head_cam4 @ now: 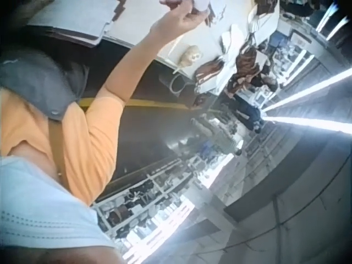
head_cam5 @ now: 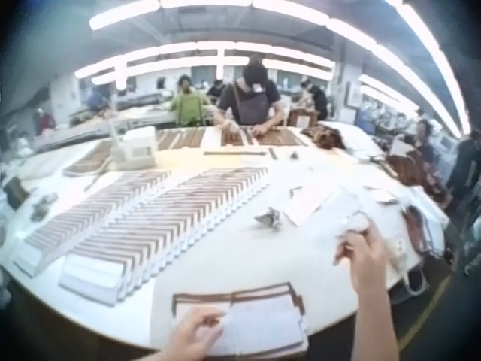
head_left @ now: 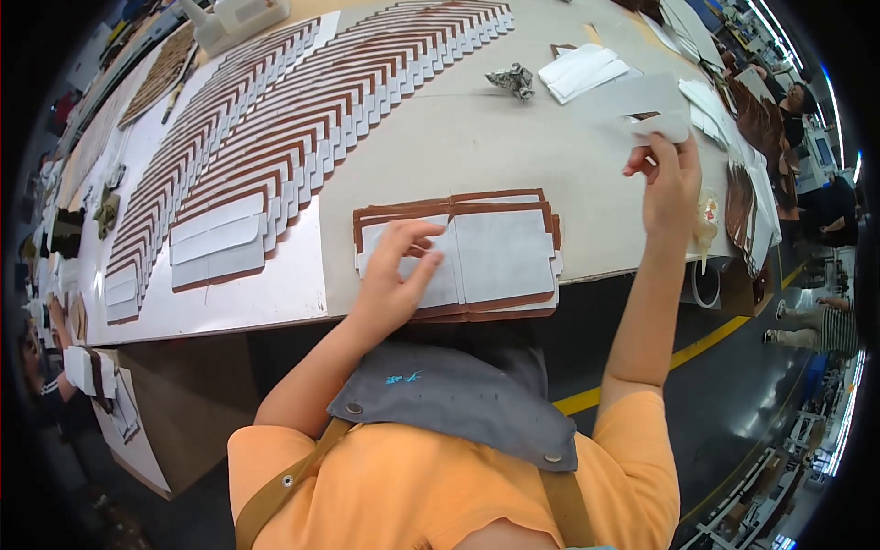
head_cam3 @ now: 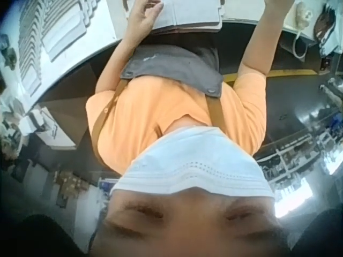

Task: Assembling and applying glue to white fabric liners and leather wallet pieces at a workshop table.

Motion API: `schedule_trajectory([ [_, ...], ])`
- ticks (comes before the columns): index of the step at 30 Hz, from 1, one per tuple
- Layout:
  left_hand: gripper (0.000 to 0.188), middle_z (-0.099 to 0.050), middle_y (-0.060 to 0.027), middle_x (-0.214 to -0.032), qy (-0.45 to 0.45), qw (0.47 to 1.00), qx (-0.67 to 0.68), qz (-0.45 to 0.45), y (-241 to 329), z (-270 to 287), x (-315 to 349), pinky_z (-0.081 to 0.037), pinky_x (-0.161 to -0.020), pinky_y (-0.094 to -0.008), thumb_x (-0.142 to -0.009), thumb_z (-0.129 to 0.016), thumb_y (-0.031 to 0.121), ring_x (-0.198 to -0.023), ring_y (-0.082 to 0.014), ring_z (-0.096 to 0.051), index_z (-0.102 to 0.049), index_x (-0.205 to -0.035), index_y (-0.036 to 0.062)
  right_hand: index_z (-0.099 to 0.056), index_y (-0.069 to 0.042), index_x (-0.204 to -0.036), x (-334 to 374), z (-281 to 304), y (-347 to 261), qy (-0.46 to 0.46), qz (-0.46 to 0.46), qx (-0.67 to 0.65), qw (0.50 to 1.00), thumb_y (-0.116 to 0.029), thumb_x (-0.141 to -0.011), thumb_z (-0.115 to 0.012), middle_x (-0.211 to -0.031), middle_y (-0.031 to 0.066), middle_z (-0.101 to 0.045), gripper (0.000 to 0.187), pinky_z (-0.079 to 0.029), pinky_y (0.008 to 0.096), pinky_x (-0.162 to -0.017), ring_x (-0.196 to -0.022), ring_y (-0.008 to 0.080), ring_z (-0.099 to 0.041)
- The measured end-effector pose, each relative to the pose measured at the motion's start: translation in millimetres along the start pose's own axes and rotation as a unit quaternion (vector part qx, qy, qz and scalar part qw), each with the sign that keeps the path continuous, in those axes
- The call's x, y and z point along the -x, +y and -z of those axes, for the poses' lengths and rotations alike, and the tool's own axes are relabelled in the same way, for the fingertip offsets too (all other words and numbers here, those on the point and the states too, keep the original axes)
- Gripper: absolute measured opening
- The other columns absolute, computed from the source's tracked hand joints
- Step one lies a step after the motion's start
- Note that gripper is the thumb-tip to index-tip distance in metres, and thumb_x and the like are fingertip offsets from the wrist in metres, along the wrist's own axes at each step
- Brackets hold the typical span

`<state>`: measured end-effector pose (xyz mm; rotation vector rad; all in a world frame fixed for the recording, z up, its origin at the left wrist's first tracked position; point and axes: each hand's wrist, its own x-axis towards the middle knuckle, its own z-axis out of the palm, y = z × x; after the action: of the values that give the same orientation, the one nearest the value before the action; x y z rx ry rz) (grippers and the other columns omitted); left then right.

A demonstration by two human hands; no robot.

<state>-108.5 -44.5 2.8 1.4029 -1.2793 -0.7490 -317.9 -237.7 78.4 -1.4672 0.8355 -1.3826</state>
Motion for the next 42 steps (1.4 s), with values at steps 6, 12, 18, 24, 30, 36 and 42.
schedule_trajectory([
  [6,0.034,-0.046,-0.0157,-0.114,0.009,0.886,0.390,0.251,7.9,-20.2,-8.3,-0.040,-0.089,-0.0309,-0.086,-0.051,0.016,-0.102,-0.0208,-0.049,-0.039,-0.113,-0.0003,-0.046,0.002,-0.093,67.0,-51.8,-0.1,-0.044,-0.050,-0.186,0.980,-0.001,-0.083,-0.045,-0.077,0.0107,-0.054,0.011,-0.049,0.0289,-0.048,-0.052,0.0145,-0.052],
  [12,0.021,-0.051,-0.0096,-0.093,0.107,0.848,0.452,0.254,3.3,-10.4,-2.8,-0.045,-0.079,-0.0286,-0.086,-0.053,0.015,-0.086,-0.0165,-0.054,-0.040,-0.097,0.0032,-0.044,0.003,-0.096,93.7,-62.1,5.8,-0.070,-0.094,-0.245,0.962,0.000,-0.084,-0.042,-0.081,0.0131,-0.055,0.013,-0.050,0.0314,-0.047,-0.051,0.0157,-0.053],
  [18,0.012,-0.050,-0.0023,-0.080,0.194,0.878,0.410,0.152,-3.3,-2.9,-0.7,-0.044,-0.068,-0.0249,-0.084,-0.051,0.006,-0.074,-0.0114,-0.052,-0.041,-0.089,0.0094,-0.041,0.002,-0.100,105.7,-53.9,12.4,-0.064,-0.113,-0.256,0.958,0.000,-0.083,-0.042,-0.083,0.0143,-0.053,0.016,-0.051,0.0320,-0.047,-0.051,0.0165,-0.053],
  [24,0.020,-0.051,-0.0040,-0.076,0.232,0.962,0.141,0.017,-6.9,5.0,22.4,-0.042,-0.062,-0.0225,-0.077,-0.054,-0.008,-0.065,-0.0117,-0.052,-0.040,-0.084,0.0050,-0.029,-0.004,-0.116,108.2,-27.9,30.7,-0.003,-0.152,-0.086,0.985,0.006,-0.079,-0.046,-0.082,0.0079,-0.046,0.042,-0.049,0.0259,-0.050,-0.056,0.0104,-0.050],
  [30,0.022,-0.057,-0.0088,-0.080,0.075,0.984,-0.144,0.078,8.6,8.7,40.9,-0.044,-0.058,-0.0247,-0.075,-0.055,-0.005,-0.065,-0.0160,-0.054,-0.057,-0.095,0.0048,-0.047,-0.002,-0.108,123.9,2.0,45.4,-0.121,-0.184,0.070,0.973,0.006,-0.078,-0.049,-0.076,0.0012,-0.045,0.031,-0.037,0.0155,-0.051,-0.060,0.0035,-0.042],
  [36,0.031,-0.056,-0.0092,-0.081,0.058,0.977,-0.155,0.136,10.1,10.5,34.3,-0.043,-0.051,-0.0233,-0.077,-0.053,-0.003,-0.057,-0.0146,-0.051,-0.054,-0.107,0.0051,-0.059,-0.005,-0.103,123.7,0.8,49.7,-0.166,-0.158,0.194,0.954,0.005,-0.075,-0.052,-0.073,-0.0016,-0.046,0.030,-0.031,0.0156,-0.049,-0.058,0.0037,-0.037],
  [42,0.037,-0.054,-0.0090,-0.080,0.052,0.974,-0.158,0.156,5.8,13.0,34.7,-0.042,-0.048,-0.0232,-0.077,-0.053,-0.003,-0.051,-0.0133,-0.047,-0.049,-0.113,0.0049,-0.061,-0.006,-0.102,120.1,-2.4,46.8,-0.186,-0.127,0.241,0.944,0.005,-0.073,-0.053,-0.067,-0.0007,-0.044,0.032,-0.031,0.0180,-0.048,-0.055,0.0056,-0.036],
])
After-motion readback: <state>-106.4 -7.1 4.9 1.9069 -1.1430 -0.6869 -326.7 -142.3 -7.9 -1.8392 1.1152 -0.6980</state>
